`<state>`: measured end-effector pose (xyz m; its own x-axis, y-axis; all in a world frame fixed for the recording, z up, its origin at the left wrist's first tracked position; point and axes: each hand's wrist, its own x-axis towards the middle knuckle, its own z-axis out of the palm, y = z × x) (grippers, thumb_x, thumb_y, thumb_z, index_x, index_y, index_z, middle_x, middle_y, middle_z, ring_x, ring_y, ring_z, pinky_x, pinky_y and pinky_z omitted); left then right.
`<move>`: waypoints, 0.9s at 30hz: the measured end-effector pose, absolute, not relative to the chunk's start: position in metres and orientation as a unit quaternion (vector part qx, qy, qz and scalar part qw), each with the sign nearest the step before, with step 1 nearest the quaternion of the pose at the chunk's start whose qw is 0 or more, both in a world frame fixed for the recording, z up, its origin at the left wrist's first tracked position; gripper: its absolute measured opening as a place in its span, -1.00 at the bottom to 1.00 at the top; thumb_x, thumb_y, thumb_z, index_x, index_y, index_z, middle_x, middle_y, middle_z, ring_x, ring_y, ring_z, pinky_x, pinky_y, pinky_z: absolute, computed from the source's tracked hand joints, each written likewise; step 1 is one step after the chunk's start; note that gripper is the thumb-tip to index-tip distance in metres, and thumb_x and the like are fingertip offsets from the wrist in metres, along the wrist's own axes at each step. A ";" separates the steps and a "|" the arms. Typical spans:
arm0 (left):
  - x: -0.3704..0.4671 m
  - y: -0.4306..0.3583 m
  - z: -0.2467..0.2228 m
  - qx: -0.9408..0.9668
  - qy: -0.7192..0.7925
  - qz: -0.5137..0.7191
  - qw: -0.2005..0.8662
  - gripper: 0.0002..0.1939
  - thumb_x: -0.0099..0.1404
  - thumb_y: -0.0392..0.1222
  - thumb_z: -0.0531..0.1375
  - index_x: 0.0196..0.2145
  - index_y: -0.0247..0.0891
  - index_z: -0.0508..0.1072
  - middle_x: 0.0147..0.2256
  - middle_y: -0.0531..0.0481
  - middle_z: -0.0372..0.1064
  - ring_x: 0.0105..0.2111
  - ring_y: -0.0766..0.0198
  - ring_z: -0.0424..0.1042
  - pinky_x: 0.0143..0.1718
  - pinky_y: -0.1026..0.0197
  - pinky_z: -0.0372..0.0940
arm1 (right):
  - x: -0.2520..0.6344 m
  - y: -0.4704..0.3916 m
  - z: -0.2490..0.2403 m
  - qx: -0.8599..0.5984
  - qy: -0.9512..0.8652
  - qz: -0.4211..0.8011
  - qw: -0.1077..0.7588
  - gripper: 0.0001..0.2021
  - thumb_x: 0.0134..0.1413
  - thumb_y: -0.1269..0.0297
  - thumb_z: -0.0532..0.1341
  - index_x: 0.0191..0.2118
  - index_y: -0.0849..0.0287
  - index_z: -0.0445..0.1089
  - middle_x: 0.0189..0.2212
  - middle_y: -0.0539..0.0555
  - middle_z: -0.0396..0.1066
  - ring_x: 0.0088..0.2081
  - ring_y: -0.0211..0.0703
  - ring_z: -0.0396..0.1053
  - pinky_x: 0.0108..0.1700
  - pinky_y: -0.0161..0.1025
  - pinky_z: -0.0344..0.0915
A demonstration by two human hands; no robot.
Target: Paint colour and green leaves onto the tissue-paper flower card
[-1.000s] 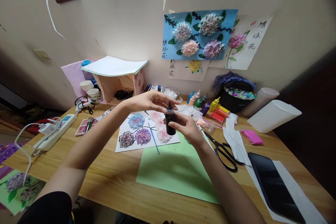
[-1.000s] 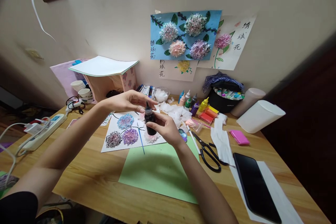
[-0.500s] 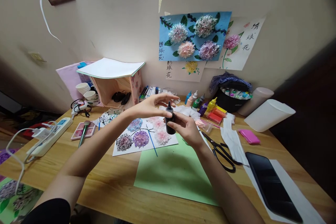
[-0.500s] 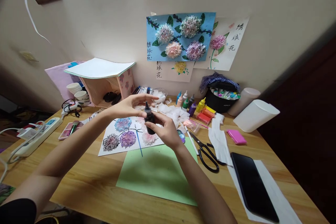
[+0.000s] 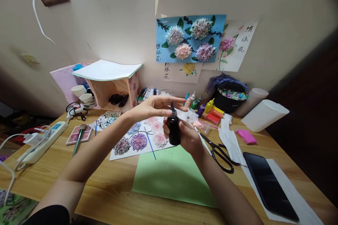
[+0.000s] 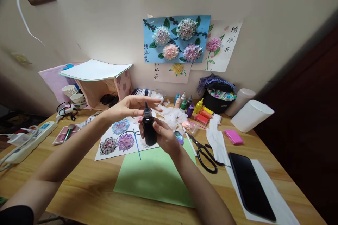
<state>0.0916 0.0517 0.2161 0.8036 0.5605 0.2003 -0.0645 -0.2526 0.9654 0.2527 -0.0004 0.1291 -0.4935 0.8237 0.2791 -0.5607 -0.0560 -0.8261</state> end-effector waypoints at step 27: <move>0.196 0.206 0.157 0.834 0.434 0.320 0.113 -0.85 0.15 -0.16 0.25 -0.34 -0.28 0.52 -0.24 -0.10 0.50 -0.17 0.15 0.42 -0.07 0.18 0.24 | 0.381 0.053 0.139 -0.540 -0.500 0.368 0.568 -0.51 -0.01 -0.10 0.15 -0.08 0.17 0.42 -0.04 0.19 0.42 0.00 -0.01 0.34 0.10 0.00 0.20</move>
